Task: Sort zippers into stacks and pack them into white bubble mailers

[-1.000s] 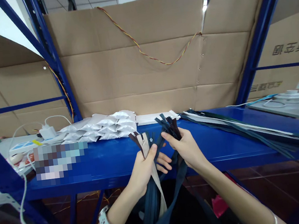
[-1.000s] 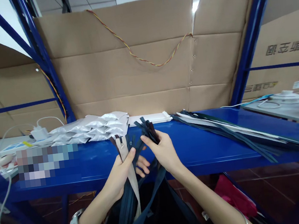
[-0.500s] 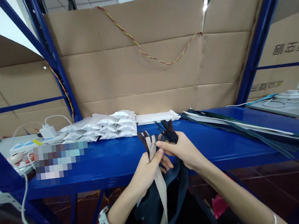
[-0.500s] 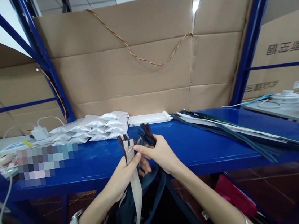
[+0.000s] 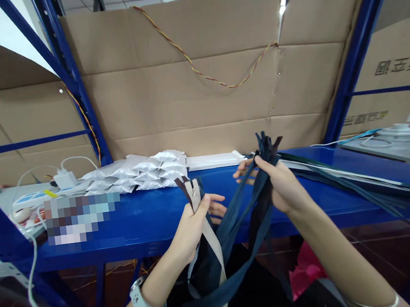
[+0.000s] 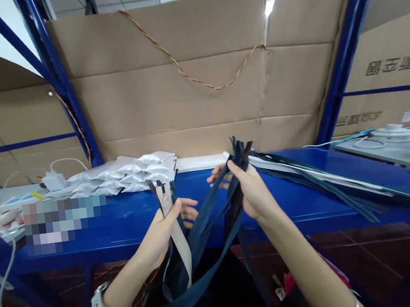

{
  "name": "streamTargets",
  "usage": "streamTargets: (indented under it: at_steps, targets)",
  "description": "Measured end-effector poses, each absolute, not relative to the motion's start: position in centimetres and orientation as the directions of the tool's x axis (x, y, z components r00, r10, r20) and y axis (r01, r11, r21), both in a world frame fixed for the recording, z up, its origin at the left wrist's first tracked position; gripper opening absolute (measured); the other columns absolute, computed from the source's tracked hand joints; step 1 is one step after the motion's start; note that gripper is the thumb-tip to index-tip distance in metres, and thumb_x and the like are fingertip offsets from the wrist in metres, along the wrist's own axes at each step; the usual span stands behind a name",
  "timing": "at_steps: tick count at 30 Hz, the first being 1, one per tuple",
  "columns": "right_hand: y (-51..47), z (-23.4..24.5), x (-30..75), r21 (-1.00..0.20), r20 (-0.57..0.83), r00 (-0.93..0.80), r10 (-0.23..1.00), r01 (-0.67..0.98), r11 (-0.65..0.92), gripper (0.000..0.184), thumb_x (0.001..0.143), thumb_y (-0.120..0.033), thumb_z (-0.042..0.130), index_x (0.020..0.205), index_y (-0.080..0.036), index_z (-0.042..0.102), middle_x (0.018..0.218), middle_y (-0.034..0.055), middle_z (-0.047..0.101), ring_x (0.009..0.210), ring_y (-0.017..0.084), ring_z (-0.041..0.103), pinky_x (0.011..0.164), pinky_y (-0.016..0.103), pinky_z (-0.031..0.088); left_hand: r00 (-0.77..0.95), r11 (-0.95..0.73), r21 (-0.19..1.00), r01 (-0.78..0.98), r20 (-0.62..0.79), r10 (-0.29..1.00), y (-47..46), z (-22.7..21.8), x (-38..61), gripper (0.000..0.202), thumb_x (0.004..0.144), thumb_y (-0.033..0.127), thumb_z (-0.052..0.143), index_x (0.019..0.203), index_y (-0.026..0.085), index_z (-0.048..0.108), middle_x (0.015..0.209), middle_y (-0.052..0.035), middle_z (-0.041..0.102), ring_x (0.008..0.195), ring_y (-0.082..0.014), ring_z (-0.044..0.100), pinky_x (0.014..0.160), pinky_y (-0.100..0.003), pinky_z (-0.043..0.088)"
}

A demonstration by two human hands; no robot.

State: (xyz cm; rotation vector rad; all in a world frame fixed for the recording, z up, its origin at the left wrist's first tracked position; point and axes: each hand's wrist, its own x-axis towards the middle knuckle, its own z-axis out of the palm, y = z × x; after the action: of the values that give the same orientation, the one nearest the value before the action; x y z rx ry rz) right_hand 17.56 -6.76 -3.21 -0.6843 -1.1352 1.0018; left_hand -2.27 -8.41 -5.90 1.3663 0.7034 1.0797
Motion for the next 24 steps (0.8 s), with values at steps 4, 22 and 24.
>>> streamTargets:
  at_steps: [4,22,24]
  targets:
    - [-6.6,-2.7,18.8,-0.839,0.320,-0.048,0.946,-0.478,0.259,0.019,0.081,-0.032,0.064,0.078,-0.019,0.051,0.059,-0.0072,0.036,0.041,0.004,0.025,0.038,0.019,0.028,0.417,-0.099,0.975,-0.200,0.176,0.892,-8.1,-6.2,-2.3,0.037,0.091,0.049,0.045,0.088,0.014,0.058,0.059,0.0041,0.042,0.046,-0.0063,0.044,0.047,-0.020,0.035]
    - [-8.4,-5.3,12.6,-0.820,0.489,-0.079,0.868,0.299,0.489,0.019,0.078,-0.035,0.064,0.079,-0.016,0.065,0.074,0.0029,0.065,0.069,0.017,0.057,0.062,0.028,0.042,0.439,-0.193,0.979,0.060,0.147,0.886,-8.1,-7.6,-1.5,0.033,0.082,0.048,0.056,0.075,0.017,0.046,0.053,0.0077,0.030,0.043,-0.0052,0.026,0.041,-0.019,0.021]
    - [-8.7,-5.0,12.5,-0.801,0.491,-0.107,0.865,0.334,0.496,0.021,0.076,-0.037,0.066,0.080,-0.016,0.065,0.075,0.0026,0.066,0.071,0.018,0.057,0.061,0.027,0.041,0.424,-0.231,0.967,0.105,0.166,0.890,-8.0,-7.7,-1.7,0.036,0.083,0.048,0.054,0.068,0.017,0.042,0.052,0.0070,0.030,0.044,-0.0053,0.025,0.042,-0.020,0.020]
